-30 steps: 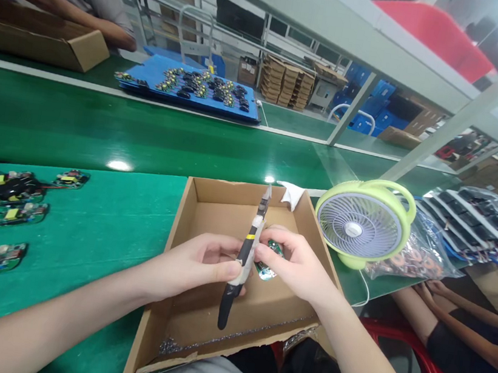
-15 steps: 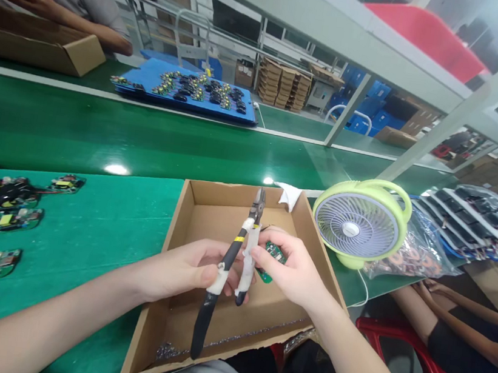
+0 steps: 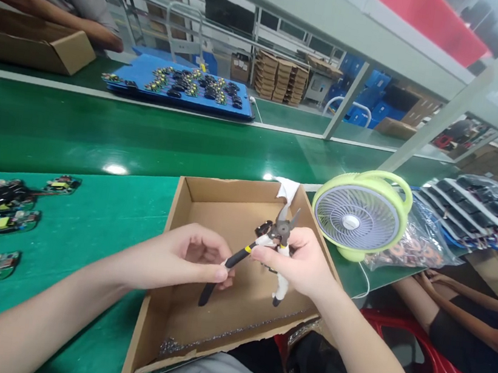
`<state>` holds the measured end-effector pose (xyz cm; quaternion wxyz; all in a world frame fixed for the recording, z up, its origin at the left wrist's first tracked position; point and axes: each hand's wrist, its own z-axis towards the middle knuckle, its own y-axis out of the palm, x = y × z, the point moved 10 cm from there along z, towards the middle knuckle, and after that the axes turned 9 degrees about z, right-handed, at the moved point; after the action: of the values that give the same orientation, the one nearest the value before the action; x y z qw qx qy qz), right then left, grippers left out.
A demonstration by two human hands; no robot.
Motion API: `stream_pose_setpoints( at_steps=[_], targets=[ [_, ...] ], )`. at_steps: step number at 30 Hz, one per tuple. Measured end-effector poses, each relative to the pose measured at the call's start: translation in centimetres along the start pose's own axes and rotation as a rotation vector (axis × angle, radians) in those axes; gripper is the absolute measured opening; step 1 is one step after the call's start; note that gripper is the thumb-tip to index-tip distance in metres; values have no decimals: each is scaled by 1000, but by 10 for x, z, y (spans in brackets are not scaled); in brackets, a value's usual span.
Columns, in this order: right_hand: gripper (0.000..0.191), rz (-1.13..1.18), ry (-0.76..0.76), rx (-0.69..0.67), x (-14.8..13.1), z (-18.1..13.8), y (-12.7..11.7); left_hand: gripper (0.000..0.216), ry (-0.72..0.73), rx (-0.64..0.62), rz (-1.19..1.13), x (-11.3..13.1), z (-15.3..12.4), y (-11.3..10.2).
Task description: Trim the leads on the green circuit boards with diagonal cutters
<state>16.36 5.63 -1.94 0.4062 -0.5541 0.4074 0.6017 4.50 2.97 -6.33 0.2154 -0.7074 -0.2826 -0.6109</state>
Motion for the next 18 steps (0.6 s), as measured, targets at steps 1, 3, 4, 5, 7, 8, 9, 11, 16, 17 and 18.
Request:
stream_pose_setpoints(
  at_steps=[1,3,4,5,7,8,9,11,16,17,18],
  targets=[
    [29,-54,-3,21,-2,-1,-2,33,7,1,13,2,-1,-1],
    [26,-126,9,26,-4,-2,-2,28,26,-35,33,7,-3,2],
    [25,-124,21,11,-3,-1,-1,27,36,-45,42,9,-4,4],
    [23,-107,32,-3,-1,0,1,27,42,-42,54,10,-5,4],
    [23,-60,36,-24,0,2,3,30,47,-22,95,12,-7,3],
    [24,-41,32,-32,0,2,4,32,48,-13,117,13,-7,2],
    [25,-30,25,-36,0,3,5,34,51,-4,132,15,-8,2],
    [28,-32,16,-27,-1,3,4,36,62,23,138,19,-9,2],
    [30,-46,-6,42,-8,-1,-2,37,76,73,108,25,-8,2],
    [29,-38,-5,47,-8,-2,-3,39,75,67,98,25,-8,4],
    [28,-26,-4,51,-8,-2,-3,40,75,61,87,25,-8,5]
  ],
)
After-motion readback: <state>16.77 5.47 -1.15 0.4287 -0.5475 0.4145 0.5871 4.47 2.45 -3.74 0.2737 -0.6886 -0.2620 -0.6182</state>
